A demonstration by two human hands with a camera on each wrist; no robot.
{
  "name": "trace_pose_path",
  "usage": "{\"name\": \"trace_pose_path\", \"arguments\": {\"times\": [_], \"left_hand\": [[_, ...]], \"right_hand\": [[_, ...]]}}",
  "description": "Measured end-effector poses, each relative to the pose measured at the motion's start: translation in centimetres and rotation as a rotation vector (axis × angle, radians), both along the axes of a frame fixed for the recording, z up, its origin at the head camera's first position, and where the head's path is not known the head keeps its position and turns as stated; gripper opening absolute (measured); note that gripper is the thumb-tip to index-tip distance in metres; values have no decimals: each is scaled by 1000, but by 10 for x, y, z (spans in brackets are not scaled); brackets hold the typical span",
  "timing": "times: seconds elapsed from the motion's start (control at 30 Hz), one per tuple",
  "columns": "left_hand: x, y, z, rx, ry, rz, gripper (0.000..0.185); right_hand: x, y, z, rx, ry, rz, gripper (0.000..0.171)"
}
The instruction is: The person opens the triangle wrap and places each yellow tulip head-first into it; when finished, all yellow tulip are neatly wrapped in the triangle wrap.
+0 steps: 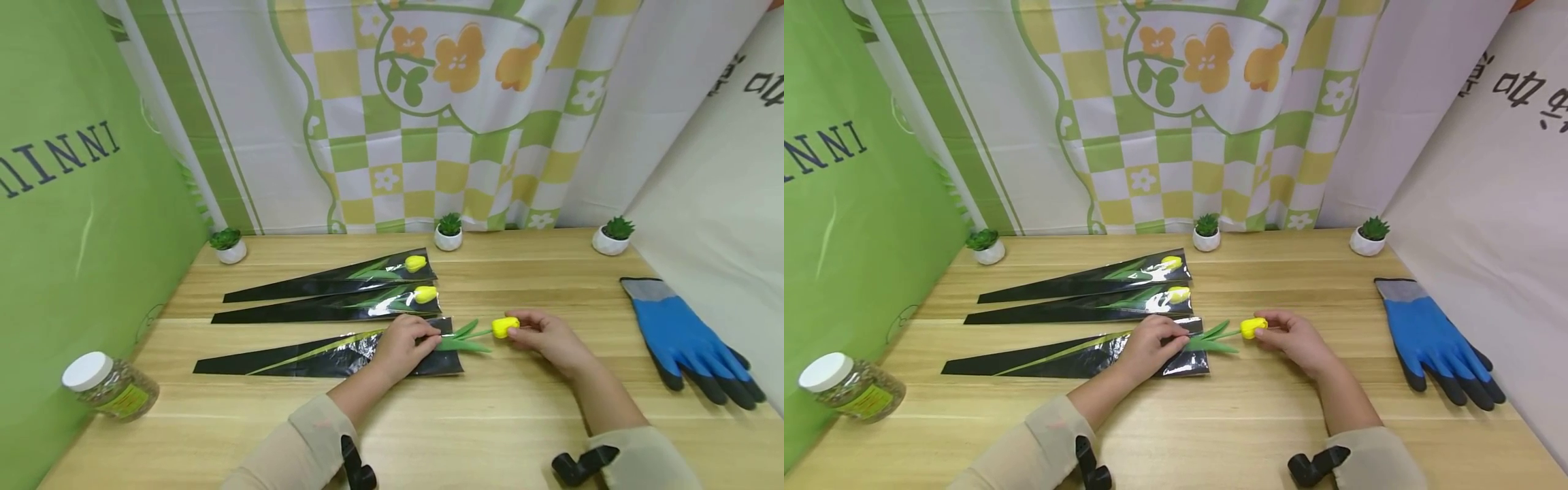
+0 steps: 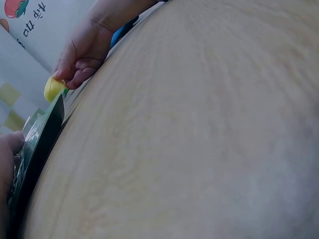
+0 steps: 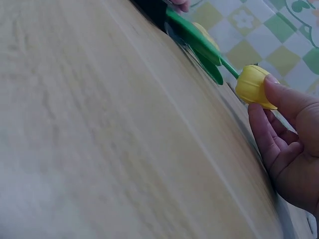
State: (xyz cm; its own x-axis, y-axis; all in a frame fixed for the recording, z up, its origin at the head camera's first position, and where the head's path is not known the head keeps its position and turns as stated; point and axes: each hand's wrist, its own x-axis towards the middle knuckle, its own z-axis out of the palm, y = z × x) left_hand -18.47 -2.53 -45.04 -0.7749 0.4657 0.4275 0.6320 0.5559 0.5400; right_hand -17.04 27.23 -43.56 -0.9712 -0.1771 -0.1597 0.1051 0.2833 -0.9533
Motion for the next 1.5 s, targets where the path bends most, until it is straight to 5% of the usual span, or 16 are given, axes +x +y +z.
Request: {"name": "trace_pose_path", "arguments": {"times": [1.5], "left_hand": [[-6,3,2,54,-19,6,16]], "right_hand": [[-15,-71,-1,36,-21,162,42]]}}
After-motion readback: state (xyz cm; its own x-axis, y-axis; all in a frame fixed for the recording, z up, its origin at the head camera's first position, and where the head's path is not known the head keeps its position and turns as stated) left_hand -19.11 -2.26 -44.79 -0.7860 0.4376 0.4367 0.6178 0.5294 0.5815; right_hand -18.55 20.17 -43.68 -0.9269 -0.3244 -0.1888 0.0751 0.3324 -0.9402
